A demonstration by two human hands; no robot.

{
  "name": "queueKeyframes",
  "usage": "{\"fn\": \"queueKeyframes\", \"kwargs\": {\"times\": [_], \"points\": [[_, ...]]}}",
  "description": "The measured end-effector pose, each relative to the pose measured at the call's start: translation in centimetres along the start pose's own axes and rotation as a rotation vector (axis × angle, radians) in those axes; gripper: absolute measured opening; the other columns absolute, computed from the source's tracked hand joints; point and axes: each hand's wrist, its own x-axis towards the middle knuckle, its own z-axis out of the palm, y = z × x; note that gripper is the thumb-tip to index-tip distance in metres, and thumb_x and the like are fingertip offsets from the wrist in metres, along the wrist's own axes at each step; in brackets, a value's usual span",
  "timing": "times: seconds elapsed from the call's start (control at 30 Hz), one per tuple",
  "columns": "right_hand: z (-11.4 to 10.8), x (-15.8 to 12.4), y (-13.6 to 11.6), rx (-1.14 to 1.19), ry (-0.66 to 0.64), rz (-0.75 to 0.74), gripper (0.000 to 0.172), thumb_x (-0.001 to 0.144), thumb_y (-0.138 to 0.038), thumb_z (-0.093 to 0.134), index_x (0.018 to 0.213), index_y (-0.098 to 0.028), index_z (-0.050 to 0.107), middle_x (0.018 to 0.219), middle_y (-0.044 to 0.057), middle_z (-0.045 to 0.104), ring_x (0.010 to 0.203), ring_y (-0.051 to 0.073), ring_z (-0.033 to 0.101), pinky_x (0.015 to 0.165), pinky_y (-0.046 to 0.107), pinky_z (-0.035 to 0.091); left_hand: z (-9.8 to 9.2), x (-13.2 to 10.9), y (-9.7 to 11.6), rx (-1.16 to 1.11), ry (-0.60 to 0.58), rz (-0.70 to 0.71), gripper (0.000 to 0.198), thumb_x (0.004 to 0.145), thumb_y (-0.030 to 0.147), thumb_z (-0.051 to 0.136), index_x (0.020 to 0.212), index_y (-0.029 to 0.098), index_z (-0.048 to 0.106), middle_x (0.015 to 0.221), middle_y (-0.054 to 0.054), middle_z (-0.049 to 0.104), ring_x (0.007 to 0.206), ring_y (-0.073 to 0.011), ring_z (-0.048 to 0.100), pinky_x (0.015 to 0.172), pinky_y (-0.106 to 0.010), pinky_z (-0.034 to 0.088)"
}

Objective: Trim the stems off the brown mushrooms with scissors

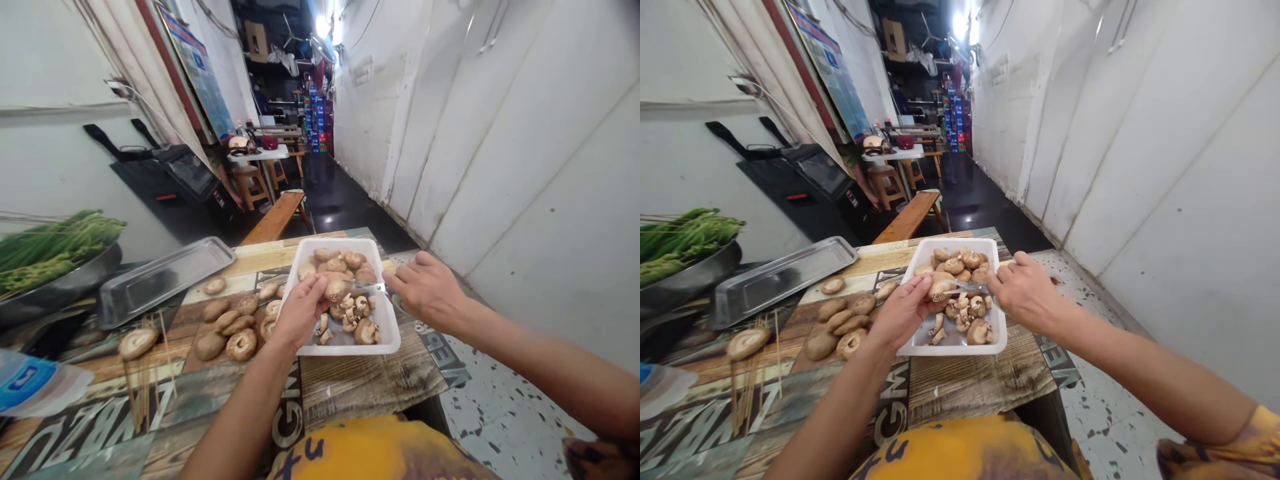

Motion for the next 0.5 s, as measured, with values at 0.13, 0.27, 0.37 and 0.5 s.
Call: {"fn": "queueKeyframes", "kwargs": {"times": [0.13,0.27,0.37,0.5], "points": [[-0.5,0.2,-0.1,-0.023,-0.027,-0.035,0.025,0.084,-0.001,0.041,0.073,-0.014,0.06,0.054,0.001,0.052,0.049,0.014,0.03,0.065,0.032,0.019,0.4,-0.3,0.0,0.039,0.037,0.034,0.045,0.069,0.045,0.075,0.099,0.012,0.068,0.086,-0.005,0.068,0.077,-0.0137,0.059,0.069,-0.024,0.049],[-0.9,0.3,0.0,-0.038,-0.029,-0.06,0.025,0.081,0.0,0.041,0.067,-0.016,0.055,0.052,0.0,0.051,0.048,0.014,0.031,0.064,0.032,0.018,0.5,-0.6,-0.1,0.141,0.026,0.064,0.047,0.072,0.048,0.07,0.103,0.013,0.067,0.087,-0.004,0.068,0.079,-0.0136,0.058,0.07,-0.022,0.046],[-0.9,0.3,-0.2,-0.063,-0.079,-0.069,0.023,0.08,0.0,0.042,0.068,-0.016,0.055,0.053,0.0,0.051,0.048,0.014,0.032,0.063,0.033,0.017,0.6,-0.8,-0.2,0.293,0.022,0.129,0.042,0.078,0.047,0.064,0.107,0.016,0.067,0.089,-0.003,0.067,0.084,-0.0139,0.057,0.075,-0.022,0.044],[-1.2,0.5,-0.5,-0.043,-0.192,-0.121,0.015,0.083,-0.009,0.047,0.073,-0.016,0.055,0.057,0.001,0.055,0.049,0.015,0.037,0.063,0.033,0.018,1.0,-1.1,-0.2,0.452,0.039,0.219,0.036,0.083,0.043,0.059,0.105,0.016,0.067,0.086,-0.003,0.066,0.084,-0.0152,0.057,0.076,-0.023,0.042]]}}
